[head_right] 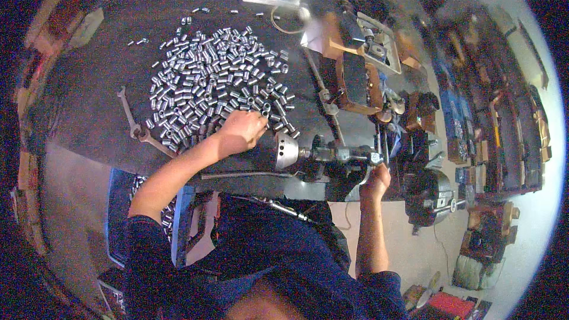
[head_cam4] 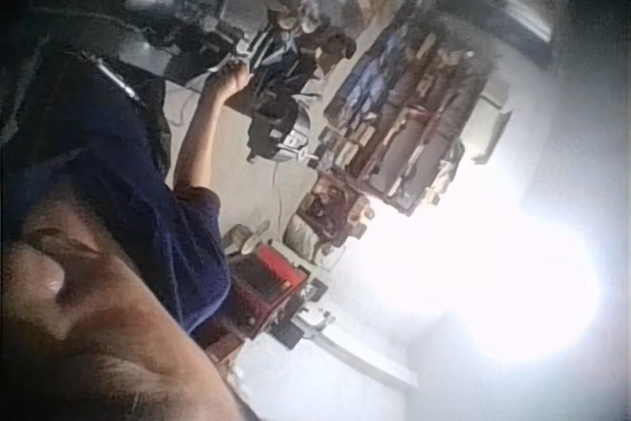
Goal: The person repeatedly picks small cylindrical metal parts from a pile on the workbench, inserts them into a bench-mounted drill press, and operates the lever to process each part. The processed parts are dropped into a blue bin below. The person occasionally uses a wrench to adjust the machine.
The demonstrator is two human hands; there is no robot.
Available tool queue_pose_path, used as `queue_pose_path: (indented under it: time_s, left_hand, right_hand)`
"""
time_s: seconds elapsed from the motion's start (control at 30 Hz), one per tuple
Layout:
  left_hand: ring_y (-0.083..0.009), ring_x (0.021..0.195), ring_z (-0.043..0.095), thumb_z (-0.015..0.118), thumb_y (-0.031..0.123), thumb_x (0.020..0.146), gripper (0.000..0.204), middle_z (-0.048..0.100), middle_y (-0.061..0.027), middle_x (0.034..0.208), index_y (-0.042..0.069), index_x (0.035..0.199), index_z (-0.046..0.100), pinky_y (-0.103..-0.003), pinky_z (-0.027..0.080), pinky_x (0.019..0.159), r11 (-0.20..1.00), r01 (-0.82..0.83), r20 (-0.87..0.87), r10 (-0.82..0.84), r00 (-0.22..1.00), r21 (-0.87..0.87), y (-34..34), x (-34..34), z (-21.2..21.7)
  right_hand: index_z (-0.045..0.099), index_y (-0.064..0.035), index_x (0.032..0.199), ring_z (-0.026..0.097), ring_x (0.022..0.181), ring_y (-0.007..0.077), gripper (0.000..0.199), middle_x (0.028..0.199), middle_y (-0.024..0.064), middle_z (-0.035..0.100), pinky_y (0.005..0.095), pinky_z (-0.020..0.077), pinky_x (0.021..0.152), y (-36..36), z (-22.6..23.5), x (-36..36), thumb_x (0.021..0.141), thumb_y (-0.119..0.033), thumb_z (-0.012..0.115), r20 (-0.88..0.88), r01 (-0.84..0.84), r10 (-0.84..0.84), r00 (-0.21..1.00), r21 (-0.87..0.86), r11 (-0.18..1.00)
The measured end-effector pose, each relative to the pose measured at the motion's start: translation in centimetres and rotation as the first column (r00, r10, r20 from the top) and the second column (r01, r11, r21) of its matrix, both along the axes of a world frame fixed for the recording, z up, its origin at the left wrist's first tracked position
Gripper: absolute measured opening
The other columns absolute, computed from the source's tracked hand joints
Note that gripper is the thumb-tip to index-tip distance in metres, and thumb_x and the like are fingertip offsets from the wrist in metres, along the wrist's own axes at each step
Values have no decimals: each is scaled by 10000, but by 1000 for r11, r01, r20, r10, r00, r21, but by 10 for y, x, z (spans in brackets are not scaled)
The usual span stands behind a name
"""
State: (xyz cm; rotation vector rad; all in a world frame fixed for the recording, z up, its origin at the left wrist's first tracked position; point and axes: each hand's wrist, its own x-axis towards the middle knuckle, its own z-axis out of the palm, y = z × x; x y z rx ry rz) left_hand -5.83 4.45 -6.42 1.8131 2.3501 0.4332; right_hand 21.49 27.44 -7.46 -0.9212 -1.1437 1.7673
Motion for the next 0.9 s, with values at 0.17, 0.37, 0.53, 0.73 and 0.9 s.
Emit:
queue_pose_path:
  time_s: [0.17, 0.37, 0.53, 0.73, 0.9]
  left_hand:
    - [-310, 666, 572, 529, 166, 726, 149, 579, -138, 737, 36, 800, 522, -426, 439, 588, 995, 39, 35, -36, 999, -88, -8, 5, 14]
    - [-295, 601, 573, 549, 147, 655, 107, 559, -136, 598, 52, 690, 517, -381, 440, 510, 998, -59, 197, 56, 979, 8, -26, 6, 14]
    - [-71, 611, 489, 527, 39, 767, 56, 501, 7, 679, 25, 816, 503, -218, 427, 545, 889, -434, 983, -78, 166, 144, -47, 21, 57]
    - [-114, 702, 566, 573, 13, 757, 127, 564, -56, 817, -33, 873, 550, -237, 460, 632, 731, -589, 937, -226, 267, 345, -45, 64, 67]
    - [-136, 632, 589, 568, 34, 775, 130, 565, -76, 777, -54, 864, 533, -241, 478, 560, 705, -635, 948, -226, 223, 317, -48, 80, 71]
  right_hand:
    - [551, 42, 933, 572, 750, 228, 329, 850, 131, 585, 319, 458, 681, -14, 18, -6, 749, -193, 412, 48, -29, 32, 998, -53, 998]
    - [550, 44, 910, 572, 757, 244, 328, 839, 151, 586, 336, 462, 698, 1, 2, 1, 747, -209, 418, 34, -52, 54, 998, -70, 996]
    - [532, 28, 939, 565, 772, 250, 313, 862, 146, 577, 341, 468, 667, -1, 5, 0, 773, -216, 428, 67, -50, 56, 996, -92, 995]
    - [506, -18, 1022, 531, 874, 233, 351, 966, 109, 545, 351, 440, 753, 2, 10, -1, 807, -291, 452, -29, -221, 219, 975, -171, 960]
    - [500, 17, 1030, 550, 856, 251, 349, 948, 126, 561, 361, 458, 759, 6, 6, 0, 795, -231, 431, -93, -273, 261, 961, -169, 947]
